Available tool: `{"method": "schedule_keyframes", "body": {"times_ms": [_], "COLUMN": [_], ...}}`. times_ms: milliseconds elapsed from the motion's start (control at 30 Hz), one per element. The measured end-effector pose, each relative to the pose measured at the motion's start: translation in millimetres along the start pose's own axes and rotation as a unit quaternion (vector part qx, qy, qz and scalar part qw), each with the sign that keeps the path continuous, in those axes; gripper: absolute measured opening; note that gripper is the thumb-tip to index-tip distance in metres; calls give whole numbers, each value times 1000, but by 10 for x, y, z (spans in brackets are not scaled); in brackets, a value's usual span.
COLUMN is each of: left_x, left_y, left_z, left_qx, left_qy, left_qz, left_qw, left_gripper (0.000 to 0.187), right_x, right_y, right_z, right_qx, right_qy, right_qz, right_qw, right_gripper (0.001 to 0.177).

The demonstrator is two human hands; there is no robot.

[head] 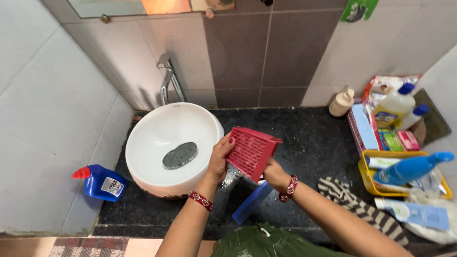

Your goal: The person scrubs a red plastic basket with a sponge in a sink, rinses it under a tap, and wipes it with a cloth. The person then applies soap from a bottle to a blue comb and scrubs it with a sponge.

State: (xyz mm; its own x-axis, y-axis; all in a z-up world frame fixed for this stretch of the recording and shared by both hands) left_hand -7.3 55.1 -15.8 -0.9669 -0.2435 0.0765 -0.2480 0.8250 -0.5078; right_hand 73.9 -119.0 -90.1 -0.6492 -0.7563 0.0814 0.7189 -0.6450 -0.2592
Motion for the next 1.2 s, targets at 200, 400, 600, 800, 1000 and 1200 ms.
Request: {"method": "schedule_keyframes", "body": {"times_ms": [200,400,600,800,1000,1200], "left_x": [78,363,389,262,223,178], "left_y": [208,198,144,90,-329,-367], "left_z": [-78,-221,-155,-40,256,420], "left_qx": [-77,185,232,116,24,-167], "left_qy": [-32,-3,-9,25,138,176], "left_qz": [-99,-75,5,-64,-22,-76], "left_qw": [992,980,973,991,990,967], "left_gripper": [58,58,57,54,64,65], "right_x": [286,561,739,991,989,873], "right_y": [270,1053,911,136,-98,918], "right_z": [575,511,416,1437,1309,1177], "right_qx": [-136,75,550,581,589,619], "right_qy": [35,88,-106,364,379,317], "right_qz": [102,-35,128,1,63,-133], "right_qw": [985,993,819,728,711,706], "right_gripper": [31,40,97,91,51,27]}}
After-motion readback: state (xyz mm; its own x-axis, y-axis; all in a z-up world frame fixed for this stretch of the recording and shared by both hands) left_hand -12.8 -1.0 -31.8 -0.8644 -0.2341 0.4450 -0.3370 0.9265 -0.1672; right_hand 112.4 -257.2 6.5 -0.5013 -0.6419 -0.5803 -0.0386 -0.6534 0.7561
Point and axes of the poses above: each hand's wrist, its own x-axis away from the middle knuckle, its own y-axis out of the back of the hand, z = x × y, the point moved 3 cm from there along -x, towards the middle knuckle, and after that the axes turned 7 degrees about y, right-handed, at the moved point
